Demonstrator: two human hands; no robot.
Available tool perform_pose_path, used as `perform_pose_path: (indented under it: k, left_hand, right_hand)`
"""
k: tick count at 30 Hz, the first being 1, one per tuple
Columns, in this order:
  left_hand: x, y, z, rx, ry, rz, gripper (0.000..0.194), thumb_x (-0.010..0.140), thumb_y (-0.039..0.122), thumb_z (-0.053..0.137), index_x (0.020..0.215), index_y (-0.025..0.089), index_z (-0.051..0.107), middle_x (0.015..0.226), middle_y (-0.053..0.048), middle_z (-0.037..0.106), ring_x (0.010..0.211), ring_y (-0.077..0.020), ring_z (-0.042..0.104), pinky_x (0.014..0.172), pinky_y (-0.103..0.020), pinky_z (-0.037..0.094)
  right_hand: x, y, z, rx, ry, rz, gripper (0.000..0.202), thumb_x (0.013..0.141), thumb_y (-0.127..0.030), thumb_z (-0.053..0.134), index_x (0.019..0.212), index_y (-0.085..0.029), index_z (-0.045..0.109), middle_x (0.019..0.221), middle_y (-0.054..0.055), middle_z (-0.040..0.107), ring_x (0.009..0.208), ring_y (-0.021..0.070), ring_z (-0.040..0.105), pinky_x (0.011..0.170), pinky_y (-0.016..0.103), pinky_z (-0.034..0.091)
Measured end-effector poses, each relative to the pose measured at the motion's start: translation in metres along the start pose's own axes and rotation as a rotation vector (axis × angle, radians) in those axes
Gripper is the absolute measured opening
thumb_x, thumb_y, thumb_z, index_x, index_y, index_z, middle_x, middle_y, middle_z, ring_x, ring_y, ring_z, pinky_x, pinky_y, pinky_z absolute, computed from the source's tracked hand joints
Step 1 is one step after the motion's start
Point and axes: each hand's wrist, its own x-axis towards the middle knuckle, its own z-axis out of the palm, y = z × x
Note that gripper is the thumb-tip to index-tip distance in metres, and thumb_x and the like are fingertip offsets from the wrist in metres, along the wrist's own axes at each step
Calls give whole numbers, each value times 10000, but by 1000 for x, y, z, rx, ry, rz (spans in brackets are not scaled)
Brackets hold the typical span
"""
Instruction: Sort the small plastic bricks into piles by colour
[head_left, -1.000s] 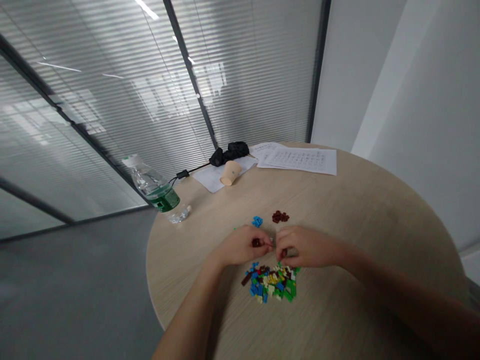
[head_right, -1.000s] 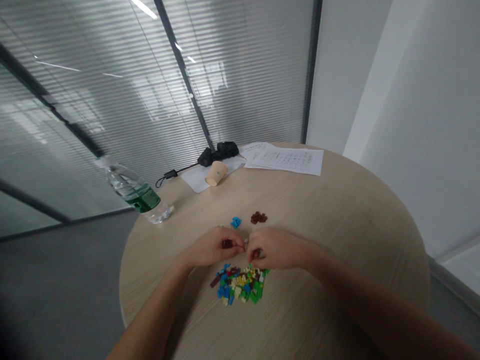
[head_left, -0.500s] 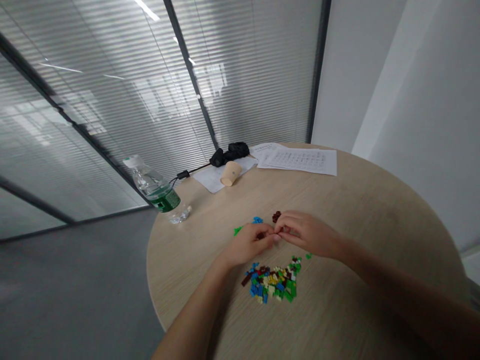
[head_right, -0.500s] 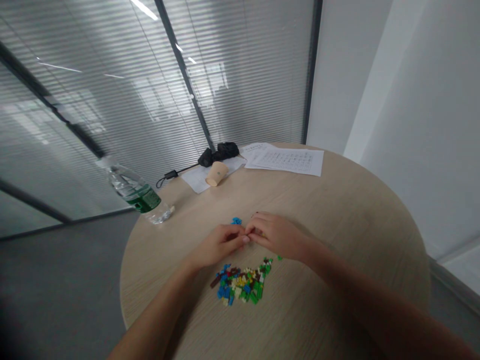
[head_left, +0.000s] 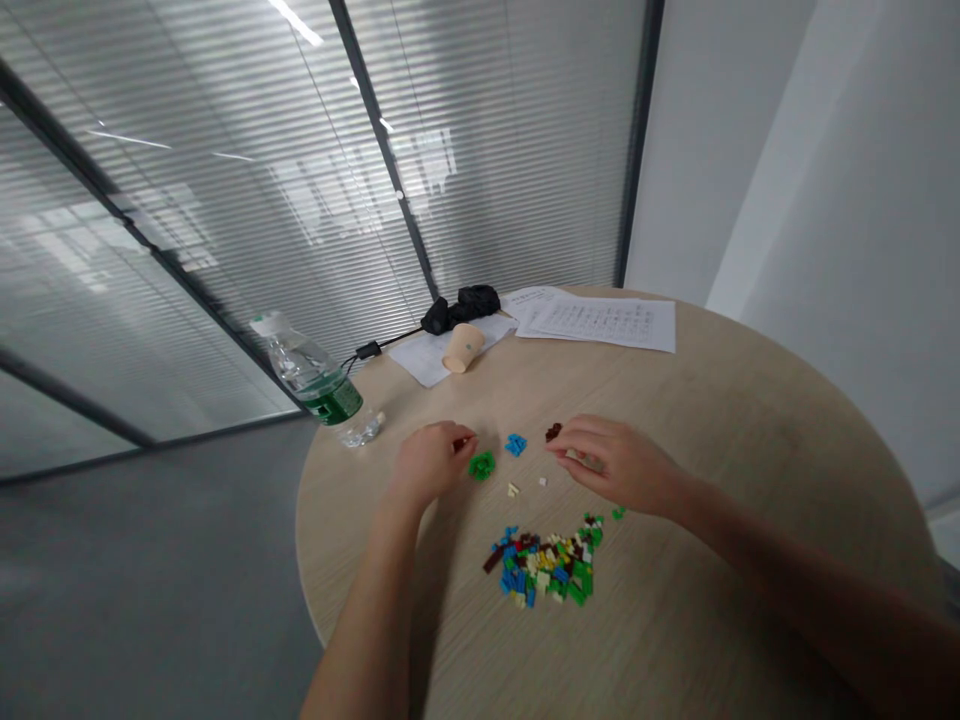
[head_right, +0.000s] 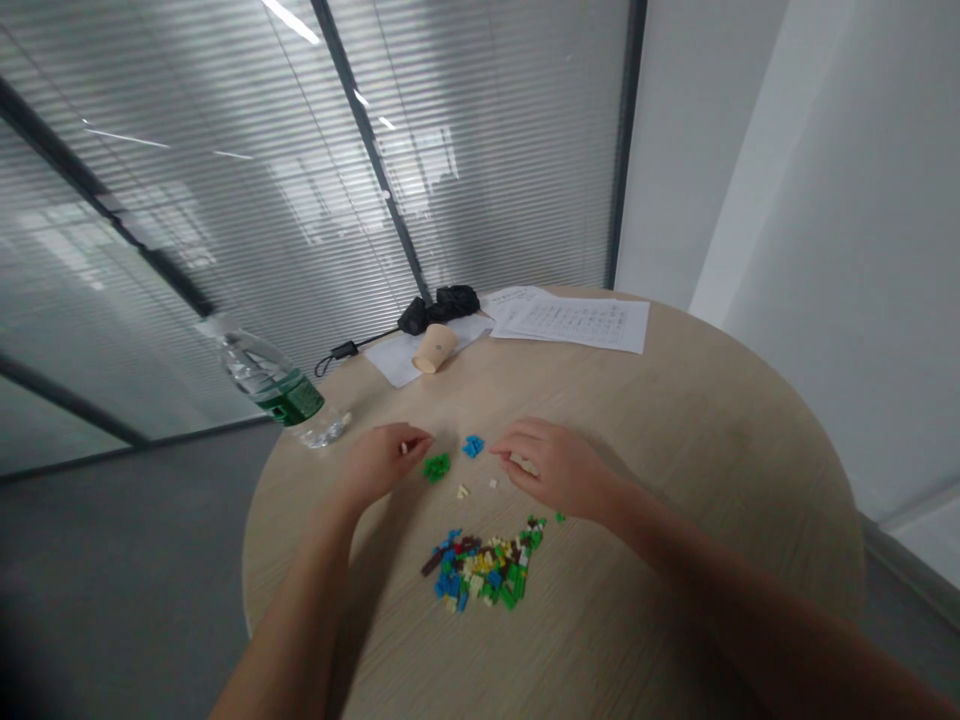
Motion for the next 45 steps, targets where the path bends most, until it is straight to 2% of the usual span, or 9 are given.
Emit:
perform_pose_path:
  k: [10, 15, 19, 21, 24, 28, 30, 37, 45]
  left_hand:
    - [2, -5, 7, 91, -107, 26, 249, 817, 326, 483, 940, 308, 698, 840, -11, 665, 720, -142, 570, 574, -219, 329]
    - [1, -4, 5, 67, -129, 34, 237, 794, 295, 500, 915, 300, 703, 838, -9, 654, 700, -138, 564, 570, -222, 335]
    - [2, -6, 9, 2, -86, 29, 249, 785, 327, 509, 951, 260, 682, 867, -18, 625, 705, -143, 563, 603, -234, 375]
    - [3, -7, 12, -60, -38, 53, 256, 790, 332, 503, 954, 227, 668, 917, -31, 604, 754, -150, 567, 662, -245, 409]
    - [4, -4, 17, -144, 4, 135, 228, 779, 311, 520, 937, 205, 646, 982, -44, 567, 859, -165, 554, 783, -269, 429]
    - [3, 3, 21, -220, -43, 214, 188, 757, 298, 551, 891, 190, 624, 985, -51, 537, 859, -168, 542, 816, -296, 437]
    - [3, 6, 23, -232, -58, 224, 185, 735, 298, 575, 878, 187, 617, 979, -52, 525, 858, -174, 538, 802, -302, 442]
    - [7, 2, 32, -199, -47, 276, 117, 720, 252, 578, 815, 194, 613, 916, -42, 529, 878, -181, 521, 805, -297, 428]
    - [9, -7, 34, -160, -38, 267, 99, 732, 213, 540, 787, 190, 618, 881, -47, 539, 870, -180, 515, 782, -280, 426]
  right_hand:
    - [-1, 3, 3, -52, 26, -45, 181, 833, -142, 478, 933, -168, 627, 879, 60, 656, 834, 156, 584, 758, 288, 472]
    - [-1, 5, 3, -50, -1, -31, 185, 829, -142, 481, 933, -173, 631, 888, 58, 657, 826, 153, 585, 761, 282, 465]
    - [0, 5, -2, -40, -33, 25, 186, 821, -145, 484, 929, -163, 634, 893, 62, 654, 844, 156, 576, 771, 281, 446]
    - [1, 6, -7, -18, -98, 87, 161, 812, -161, 493, 877, -156, 641, 847, 54, 651, 778, 145, 573, 719, 265, 440]
    - [0, 10, -16, 31, -281, 194, 126, 772, -182, 523, 772, -153, 647, 721, 26, 636, 631, 118, 544, 597, 233, 406]
    - [-6, 15, -25, 153, -568, 356, 101, 692, -173, 551, 701, -145, 648, 612, 3, 616, 552, 104, 538, 511, 198, 372]
    - [-8, 17, -28, 191, -660, 425, 97, 665, -180, 560, 686, -141, 647, 590, 2, 612, 539, 106, 544, 486, 188, 366]
    - [-13, 20, -30, 246, -807, 539, 169, 573, -187, 610, 729, -132, 641, 613, 2, 612, 543, 116, 555, 470, 184, 383]
    - [-13, 24, -29, 233, -823, 537, 253, 557, -121, 549, 783, -132, 663, 643, 5, 635, 570, 113, 570, 481, 173, 384]
